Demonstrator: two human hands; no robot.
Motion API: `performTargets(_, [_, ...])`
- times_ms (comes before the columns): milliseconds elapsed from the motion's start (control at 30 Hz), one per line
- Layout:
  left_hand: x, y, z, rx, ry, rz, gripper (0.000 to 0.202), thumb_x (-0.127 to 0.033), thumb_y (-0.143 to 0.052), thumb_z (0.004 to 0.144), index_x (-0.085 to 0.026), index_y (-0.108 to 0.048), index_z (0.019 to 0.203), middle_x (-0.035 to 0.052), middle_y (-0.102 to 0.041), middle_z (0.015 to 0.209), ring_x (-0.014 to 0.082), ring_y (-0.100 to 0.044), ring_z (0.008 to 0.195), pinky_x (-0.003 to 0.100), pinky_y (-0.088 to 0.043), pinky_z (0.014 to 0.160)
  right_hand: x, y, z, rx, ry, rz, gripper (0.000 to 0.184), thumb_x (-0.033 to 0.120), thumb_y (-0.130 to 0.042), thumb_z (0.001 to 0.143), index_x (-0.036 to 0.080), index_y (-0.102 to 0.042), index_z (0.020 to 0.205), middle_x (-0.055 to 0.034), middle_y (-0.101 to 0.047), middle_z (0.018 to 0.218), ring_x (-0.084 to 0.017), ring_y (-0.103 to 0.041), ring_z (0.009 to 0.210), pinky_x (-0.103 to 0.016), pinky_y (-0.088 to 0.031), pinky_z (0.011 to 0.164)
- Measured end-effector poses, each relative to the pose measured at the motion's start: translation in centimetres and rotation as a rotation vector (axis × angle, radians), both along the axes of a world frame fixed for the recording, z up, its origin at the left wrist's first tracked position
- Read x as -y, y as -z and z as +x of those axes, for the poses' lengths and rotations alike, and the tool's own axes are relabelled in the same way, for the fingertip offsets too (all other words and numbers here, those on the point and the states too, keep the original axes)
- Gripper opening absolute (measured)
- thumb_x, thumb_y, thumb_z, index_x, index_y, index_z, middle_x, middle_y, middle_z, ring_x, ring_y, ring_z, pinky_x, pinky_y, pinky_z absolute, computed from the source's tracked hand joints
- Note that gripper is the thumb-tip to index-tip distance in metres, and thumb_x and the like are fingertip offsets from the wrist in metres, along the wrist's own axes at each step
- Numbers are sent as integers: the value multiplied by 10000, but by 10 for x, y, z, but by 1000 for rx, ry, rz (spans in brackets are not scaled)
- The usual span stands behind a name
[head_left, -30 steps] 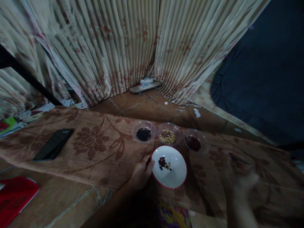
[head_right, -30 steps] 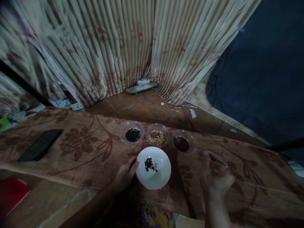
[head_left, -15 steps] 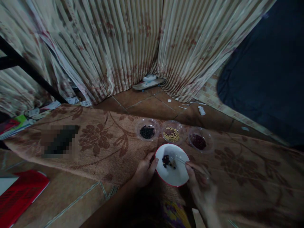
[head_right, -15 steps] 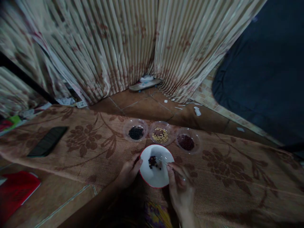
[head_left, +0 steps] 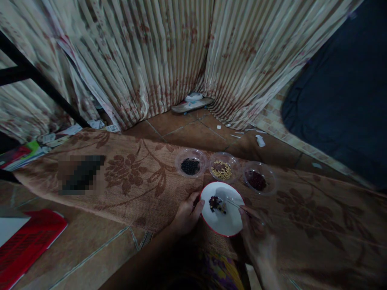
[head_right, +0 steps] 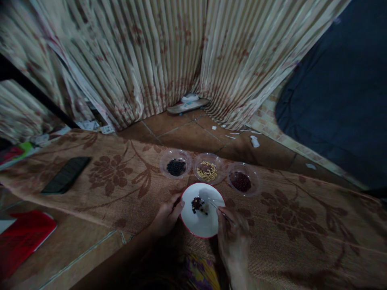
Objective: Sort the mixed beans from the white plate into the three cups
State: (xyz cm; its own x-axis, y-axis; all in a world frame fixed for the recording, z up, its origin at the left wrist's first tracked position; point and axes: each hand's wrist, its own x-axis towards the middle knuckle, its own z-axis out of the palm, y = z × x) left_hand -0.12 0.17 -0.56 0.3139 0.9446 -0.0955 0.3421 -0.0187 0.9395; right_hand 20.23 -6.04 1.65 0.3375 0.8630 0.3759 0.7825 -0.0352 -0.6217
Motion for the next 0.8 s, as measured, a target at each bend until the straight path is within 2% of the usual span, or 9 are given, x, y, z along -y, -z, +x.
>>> performTargets(200, [0,0,1,4,-13,-5,331,-365,-423,907,-188,-554,1154,36,-687,904,175,-626,805,263,-472,735,1,3,-7,-61,-61,-39,231,405,-537,853,221,-676,869,-46,-691,914,-196,-616,869,-330,-452,793])
performTargets(400, [0,-1,1,6,-4,0,343,-362,-407,918,-186,-531,1186,52,-681,990,175,-625,844,267,-470,761,-2,2,-11,-42,-113,-11,210,383,-541,856,217,-670,862,-38,-696,882,-189,-623,850,-322,-447,782])
performTargets(567, [1,0,1,-4,-3,3,340,-362,-408,917,-182,-535,1176,42,-687,942,172,-628,817,268,-471,751,-3,0,-12,-27,-108,12,217,386,-541,853,212,-671,853,-39,-699,876,-187,-629,834,-319,-450,776])
performTargets(800, [0,-1,0,-9,-7,-5,335,-363,-417,914,-186,-542,1169,51,-690,989,179,-632,856,263,-471,758,0,5,-8,-30,-85,-62,272,434,-518,853,213,-677,844,-48,-706,878,-207,-638,845,-340,-452,784])
